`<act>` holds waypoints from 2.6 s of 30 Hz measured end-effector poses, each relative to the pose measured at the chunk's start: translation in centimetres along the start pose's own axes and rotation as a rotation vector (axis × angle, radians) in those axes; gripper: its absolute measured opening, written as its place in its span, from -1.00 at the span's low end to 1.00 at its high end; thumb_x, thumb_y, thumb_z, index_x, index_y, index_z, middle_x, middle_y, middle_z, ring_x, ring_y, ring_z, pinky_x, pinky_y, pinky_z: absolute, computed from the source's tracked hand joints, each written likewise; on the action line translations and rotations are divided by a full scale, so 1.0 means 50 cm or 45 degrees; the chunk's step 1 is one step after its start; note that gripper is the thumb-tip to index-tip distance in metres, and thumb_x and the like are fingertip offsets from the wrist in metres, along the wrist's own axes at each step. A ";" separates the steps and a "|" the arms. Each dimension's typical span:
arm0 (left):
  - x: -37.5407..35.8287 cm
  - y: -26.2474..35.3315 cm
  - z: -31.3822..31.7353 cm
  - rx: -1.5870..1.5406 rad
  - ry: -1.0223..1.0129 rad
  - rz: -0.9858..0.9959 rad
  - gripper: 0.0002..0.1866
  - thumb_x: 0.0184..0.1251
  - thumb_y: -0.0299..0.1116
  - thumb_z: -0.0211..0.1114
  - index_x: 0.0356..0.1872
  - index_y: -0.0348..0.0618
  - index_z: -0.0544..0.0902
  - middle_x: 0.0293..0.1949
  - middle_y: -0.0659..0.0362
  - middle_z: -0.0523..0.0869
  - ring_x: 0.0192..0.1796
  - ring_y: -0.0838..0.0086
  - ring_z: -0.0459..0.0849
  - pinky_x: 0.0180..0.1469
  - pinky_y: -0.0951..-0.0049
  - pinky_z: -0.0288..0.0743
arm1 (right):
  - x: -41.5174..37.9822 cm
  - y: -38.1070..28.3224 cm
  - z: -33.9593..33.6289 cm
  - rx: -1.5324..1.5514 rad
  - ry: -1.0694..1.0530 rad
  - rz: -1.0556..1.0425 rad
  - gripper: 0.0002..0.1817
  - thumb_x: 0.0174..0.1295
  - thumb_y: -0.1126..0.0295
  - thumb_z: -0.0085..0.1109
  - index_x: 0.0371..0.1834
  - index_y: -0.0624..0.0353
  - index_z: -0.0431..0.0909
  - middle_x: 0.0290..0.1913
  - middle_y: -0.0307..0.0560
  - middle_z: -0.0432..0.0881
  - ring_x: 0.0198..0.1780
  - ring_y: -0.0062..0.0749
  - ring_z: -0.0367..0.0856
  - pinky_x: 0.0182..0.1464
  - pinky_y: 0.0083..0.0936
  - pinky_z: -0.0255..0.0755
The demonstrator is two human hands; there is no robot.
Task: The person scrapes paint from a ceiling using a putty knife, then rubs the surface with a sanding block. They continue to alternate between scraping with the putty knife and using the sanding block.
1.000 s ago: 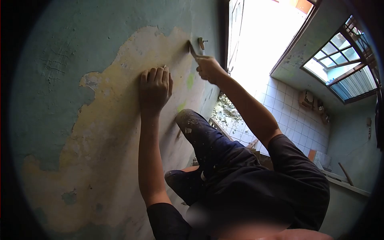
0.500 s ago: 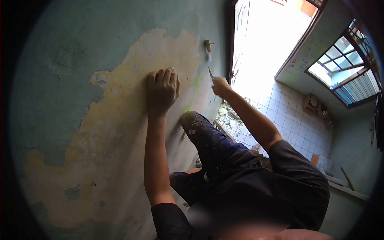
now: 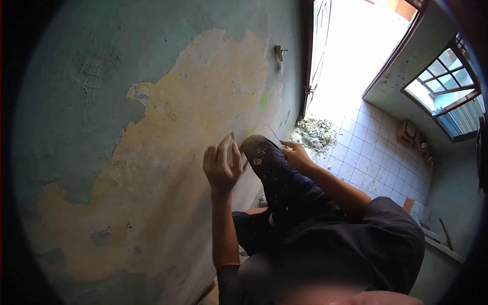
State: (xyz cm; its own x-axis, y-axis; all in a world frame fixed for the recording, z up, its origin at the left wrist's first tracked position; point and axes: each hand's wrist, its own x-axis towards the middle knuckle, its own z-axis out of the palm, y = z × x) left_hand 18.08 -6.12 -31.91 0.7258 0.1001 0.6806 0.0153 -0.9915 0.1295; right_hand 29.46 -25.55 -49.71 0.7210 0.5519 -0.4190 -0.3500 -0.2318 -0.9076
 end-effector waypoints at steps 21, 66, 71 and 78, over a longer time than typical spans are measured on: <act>-0.193 0.043 -0.154 -0.140 0.014 -0.713 -0.88 0.46 -0.49 0.31 -0.10 -0.27 0.75 -0.20 0.03 0.75 -0.20 0.19 0.74 -0.13 0.23 0.60 | -0.069 -0.104 -0.024 -0.479 0.353 -0.102 -0.53 0.36 0.26 0.20 0.25 0.33 0.63 -0.07 0.30 0.78 -0.11 -0.09 0.78 0.01 -0.27 0.60; 0.114 -0.034 0.026 0.369 -0.281 0.325 -0.78 0.42 -0.30 0.36 0.04 0.05 0.74 -0.22 0.34 0.67 -0.13 0.49 0.62 0.07 0.32 0.34 | 0.041 -0.037 0.194 -0.064 -0.227 0.323 -0.73 0.28 0.43 0.03 -0.29 0.31 0.75 -0.51 0.03 0.71 -0.58 -0.30 0.67 -0.51 -0.33 0.56; 0.114 -0.069 0.039 0.670 -0.336 0.505 -0.71 0.41 -0.30 0.30 0.11 0.05 0.71 -0.17 0.34 0.67 -0.07 0.51 0.62 0.14 0.33 0.39 | 0.009 -0.066 0.200 -0.139 -0.244 0.316 -0.74 0.24 0.42 0.05 -0.35 0.32 0.73 -0.48 0.07 0.73 -0.52 -0.20 0.73 -0.49 -0.30 0.58; 0.109 -0.066 0.049 0.765 -0.340 0.503 -0.67 0.39 -0.31 0.25 0.14 0.02 0.69 -0.13 0.33 0.67 -0.03 0.50 0.62 0.19 0.33 0.42 | 0.015 -0.044 0.215 -0.160 -0.204 0.243 -0.75 0.20 0.41 0.10 -0.33 0.38 0.71 -0.44 0.21 0.73 -0.35 -0.02 0.79 -0.26 -0.16 0.64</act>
State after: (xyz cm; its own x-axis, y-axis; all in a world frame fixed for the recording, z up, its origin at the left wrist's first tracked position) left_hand 23.66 -2.53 -30.38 0.8953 -0.2189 0.3880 0.0363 -0.8323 -0.5532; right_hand 24.37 -16.01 -47.75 0.5422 0.6058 -0.5822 -0.3862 -0.4358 -0.8130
